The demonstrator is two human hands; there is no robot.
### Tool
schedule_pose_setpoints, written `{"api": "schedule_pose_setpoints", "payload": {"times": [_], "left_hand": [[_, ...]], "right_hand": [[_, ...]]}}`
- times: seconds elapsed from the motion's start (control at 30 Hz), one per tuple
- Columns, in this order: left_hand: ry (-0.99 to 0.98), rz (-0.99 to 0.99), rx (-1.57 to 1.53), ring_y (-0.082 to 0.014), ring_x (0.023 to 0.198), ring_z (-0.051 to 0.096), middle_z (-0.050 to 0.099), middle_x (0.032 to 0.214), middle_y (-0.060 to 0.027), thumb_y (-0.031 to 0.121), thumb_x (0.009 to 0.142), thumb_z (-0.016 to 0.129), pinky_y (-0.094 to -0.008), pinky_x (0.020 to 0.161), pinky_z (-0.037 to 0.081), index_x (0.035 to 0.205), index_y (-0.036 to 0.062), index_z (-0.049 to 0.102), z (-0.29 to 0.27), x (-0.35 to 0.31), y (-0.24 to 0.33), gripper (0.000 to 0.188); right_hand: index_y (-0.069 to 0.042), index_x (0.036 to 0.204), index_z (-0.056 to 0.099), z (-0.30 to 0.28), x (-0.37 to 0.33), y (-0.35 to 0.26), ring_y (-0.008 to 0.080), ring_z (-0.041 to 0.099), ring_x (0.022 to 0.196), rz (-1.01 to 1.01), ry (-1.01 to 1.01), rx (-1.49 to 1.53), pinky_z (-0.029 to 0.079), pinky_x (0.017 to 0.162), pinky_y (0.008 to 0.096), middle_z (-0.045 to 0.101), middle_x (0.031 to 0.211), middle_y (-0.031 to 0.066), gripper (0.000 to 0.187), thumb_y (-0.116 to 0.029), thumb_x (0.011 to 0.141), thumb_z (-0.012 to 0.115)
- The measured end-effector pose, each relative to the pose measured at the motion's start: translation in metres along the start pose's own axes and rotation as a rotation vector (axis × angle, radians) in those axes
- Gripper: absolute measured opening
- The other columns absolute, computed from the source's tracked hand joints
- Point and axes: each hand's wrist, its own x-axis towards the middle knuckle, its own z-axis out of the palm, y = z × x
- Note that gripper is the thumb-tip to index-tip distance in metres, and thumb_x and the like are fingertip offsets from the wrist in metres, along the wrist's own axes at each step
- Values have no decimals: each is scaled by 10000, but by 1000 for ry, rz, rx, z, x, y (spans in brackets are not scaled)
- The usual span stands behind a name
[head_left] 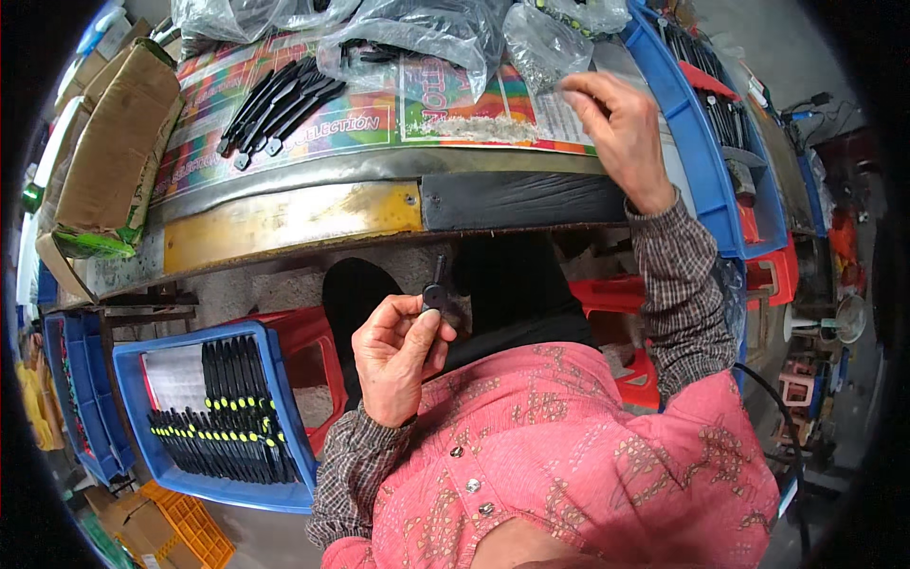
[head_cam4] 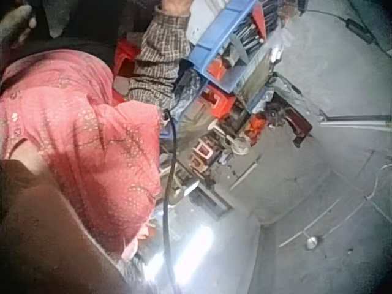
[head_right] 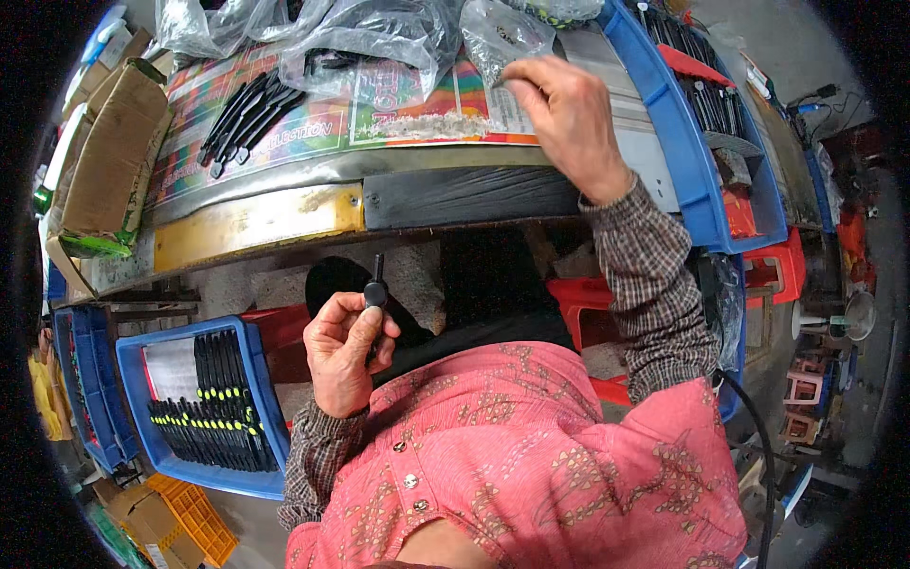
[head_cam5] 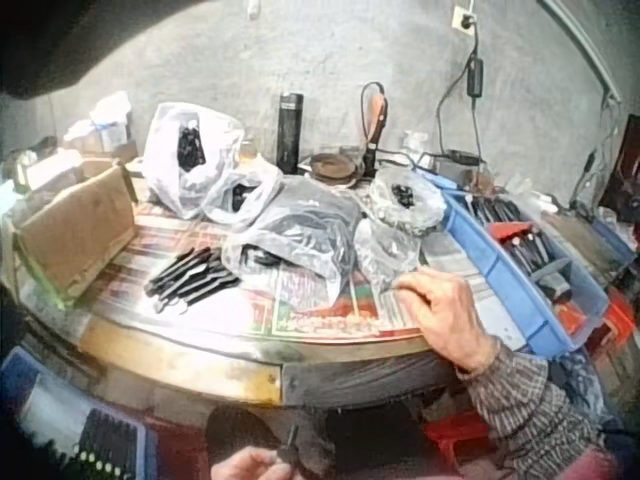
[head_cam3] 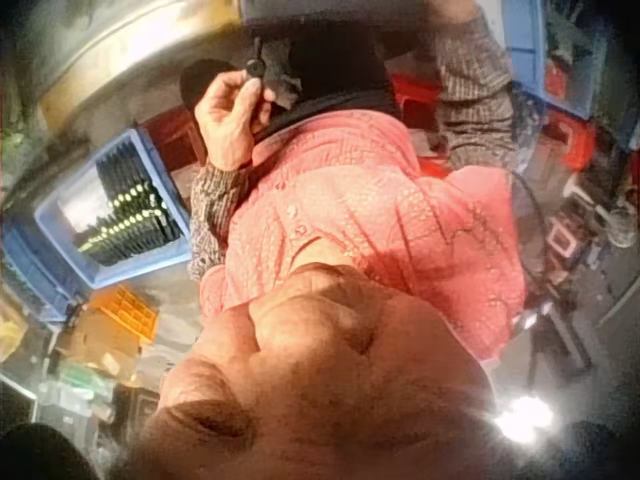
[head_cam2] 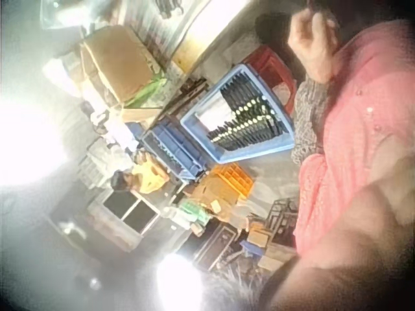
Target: The person assembles small black plastic components by hand at a worktable.
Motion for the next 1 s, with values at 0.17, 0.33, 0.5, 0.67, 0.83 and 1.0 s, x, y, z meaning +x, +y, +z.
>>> {"api": "schedule_pose_setpoints", "payload": {"times": [0.17, 0.33, 0.5, 0.67, 0.83, 1.0], "left_hand": [[4, 0, 43, -87, 469, 484, 619, 720, -86, 79, 902, 574, -192, 387, 332, 949, 16, 550, 3, 3, -3, 83], [21, -17, 54, -85, 470, 487, 620, 717, -83, 79, 900, 575, -190, 391, 333, 953, 13, 551, 3, 4, -4, 88], [21, -42, 64, -85, 466, 483, 621, 722, -87, 76, 901, 571, -189, 392, 331, 960, 4, 551, 2, 6, -7, 95], [18, -66, 60, -83, 464, 480, 621, 724, -89, 77, 902, 568, -188, 392, 326, 956, 3, 550, 2, 11, -9, 93], [-5, -65, 63, -83, 462, 480, 622, 723, -91, 76, 904, 565, -187, 392, 326, 950, 4, 548, 4, 14, -11, 87], [-8, -55, 69, -82, 473, 489, 623, 721, -87, 77, 904, 565, -187, 396, 330, 954, 9, 550, 4, 16, -10, 86]], "right_hand": [[-57, 872, 676, 6, 35, 50, 284, 604, 744, -87, 34, -286, 475, 668, 373, 613, 806, 86, 117, -131, 813, 608], [-90, 861, 698, 23, 55, 78, 279, 613, 780, -168, -57, -492, 486, 728, 405, 633, 823, 71, 119, -151, 793, 620], [-62, 889, 697, 35, 67, 92, 287, 630, 828, -62, -208, -412, 490, 755, 398, 664, 856, 102, 165, -153, 780, 613], [-10, 908, 672, 37, 76, 96, 301, 635, 827, -88, -301, -415, 495, 743, 400, 663, 878, 146, 195, -124, 780, 579], [-4, 893, 662, 42, 80, 96, 305, 633, 817, -53, -312, -449, 491, 731, 407, 658, 864, 154, 186, -115, 777, 568], [1, 889, 647, 44, 78, 106, 306, 627, 793, -65, -277, -426, 483, 714, 405, 651, 835, 154, 183, -111, 774, 559]]}}
